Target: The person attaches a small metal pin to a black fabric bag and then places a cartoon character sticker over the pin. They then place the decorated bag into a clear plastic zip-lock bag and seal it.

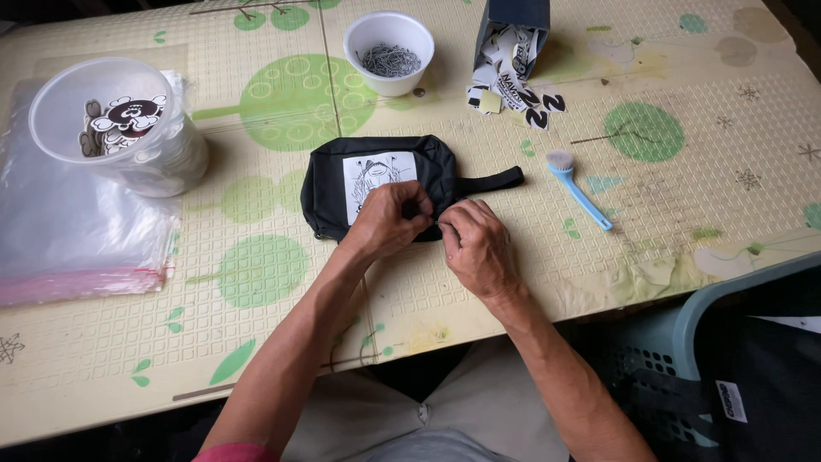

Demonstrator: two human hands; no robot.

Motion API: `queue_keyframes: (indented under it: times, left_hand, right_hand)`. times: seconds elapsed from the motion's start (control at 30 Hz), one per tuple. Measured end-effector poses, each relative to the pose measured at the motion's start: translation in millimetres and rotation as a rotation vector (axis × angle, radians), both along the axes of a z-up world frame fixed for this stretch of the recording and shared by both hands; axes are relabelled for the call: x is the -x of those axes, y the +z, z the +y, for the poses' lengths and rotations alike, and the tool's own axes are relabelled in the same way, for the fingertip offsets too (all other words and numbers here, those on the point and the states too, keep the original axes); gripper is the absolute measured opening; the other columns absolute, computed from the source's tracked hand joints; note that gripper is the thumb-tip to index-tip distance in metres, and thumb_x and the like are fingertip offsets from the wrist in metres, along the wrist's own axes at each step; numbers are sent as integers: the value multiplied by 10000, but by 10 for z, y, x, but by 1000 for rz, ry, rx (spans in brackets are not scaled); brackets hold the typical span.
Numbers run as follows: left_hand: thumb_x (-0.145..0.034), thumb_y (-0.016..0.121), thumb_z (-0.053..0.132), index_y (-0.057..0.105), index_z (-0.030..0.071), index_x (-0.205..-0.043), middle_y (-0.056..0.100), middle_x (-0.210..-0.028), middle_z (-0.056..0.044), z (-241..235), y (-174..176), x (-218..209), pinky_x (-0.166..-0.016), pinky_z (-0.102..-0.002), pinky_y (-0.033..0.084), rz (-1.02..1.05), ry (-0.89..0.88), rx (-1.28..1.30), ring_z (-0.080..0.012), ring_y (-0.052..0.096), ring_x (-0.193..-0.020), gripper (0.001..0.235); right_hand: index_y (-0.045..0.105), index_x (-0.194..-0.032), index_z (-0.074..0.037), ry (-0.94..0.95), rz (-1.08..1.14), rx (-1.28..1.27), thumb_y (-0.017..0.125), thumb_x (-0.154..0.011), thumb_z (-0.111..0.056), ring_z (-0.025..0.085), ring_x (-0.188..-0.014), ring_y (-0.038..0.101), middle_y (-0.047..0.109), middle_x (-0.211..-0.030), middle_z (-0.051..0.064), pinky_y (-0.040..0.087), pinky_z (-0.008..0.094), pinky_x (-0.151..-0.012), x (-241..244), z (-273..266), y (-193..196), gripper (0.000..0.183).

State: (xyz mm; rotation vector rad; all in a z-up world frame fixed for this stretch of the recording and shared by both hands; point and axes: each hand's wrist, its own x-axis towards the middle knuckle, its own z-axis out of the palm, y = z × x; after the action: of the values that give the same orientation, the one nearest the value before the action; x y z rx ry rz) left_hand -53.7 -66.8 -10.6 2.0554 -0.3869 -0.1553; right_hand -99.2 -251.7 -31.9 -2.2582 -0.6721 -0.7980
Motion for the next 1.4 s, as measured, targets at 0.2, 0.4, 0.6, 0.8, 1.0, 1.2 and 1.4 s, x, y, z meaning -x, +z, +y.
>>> queue_keyframes:
  times: [0.2,0.4,0.6,0.8,1.0,1.2,1.4]
  left_hand:
    - [-794,740,110,747,137,-890,736,-850,-117,28,-37,37,-825,-467,576,-68,-50,35,-360,729,-902,100]
    - [-812,743,85,750,117,-897,717,-866,-139,2,-37,50,-817,-467,574,-139,-79,58,-381,720,-906,91]
    - [-833,758,83,752,129,-924,678,-907,-104,-7,-106,51,-815,-435,575,-243,-118,74,-345,713,-903,102]
    - [-893,719,77,732,117,-966,614,-960,-106,-20,-72,107,-812,-445,571,-306,-144,51,-353,694,-935,85]
    - [-907,703,98,725,99,-985,601,-960,-115,-13,-196,17,-837,-455,558,-257,-176,83,-376,686,-942,81]
    - [-849,735,138,747,145,-958,626,-980,-101,39,-187,26,-829,-467,553,-221,-168,74,-359,684,-953,110]
    - [-806,741,165,788,200,-907,631,-936,-54,-31,-265,1,-807,-419,555,-188,-70,76,-305,688,-894,116]
  right_hand:
    - [676,-865,-106,9,24,-55,699,-907,-11,260,-809,669,655,-830,42,550,359,-754,22,2,38,107]
    - [684,-863,-103,-3,39,-81,704,-920,-15,255,-810,678,668,-836,43,553,353,-754,39,7,30,107]
    - [703,-852,-99,-24,59,-93,712,-914,-12,254,-810,686,686,-835,39,558,354,-761,55,17,35,108]
    - [736,-859,-111,-19,87,-135,735,-906,-22,258,-811,694,707,-842,38,562,362,-754,64,-4,62,101]
    - [751,-837,-110,-33,98,-164,750,-895,-27,253,-796,697,718,-825,35,568,350,-751,71,9,57,102]
    - [753,-840,-98,-40,98,-158,762,-892,-31,261,-796,700,722,-824,47,567,355,-745,78,11,56,84]
    - [765,-834,-100,-31,111,-177,774,-883,-27,258,-790,704,728,-822,46,573,349,-742,79,11,86,89]
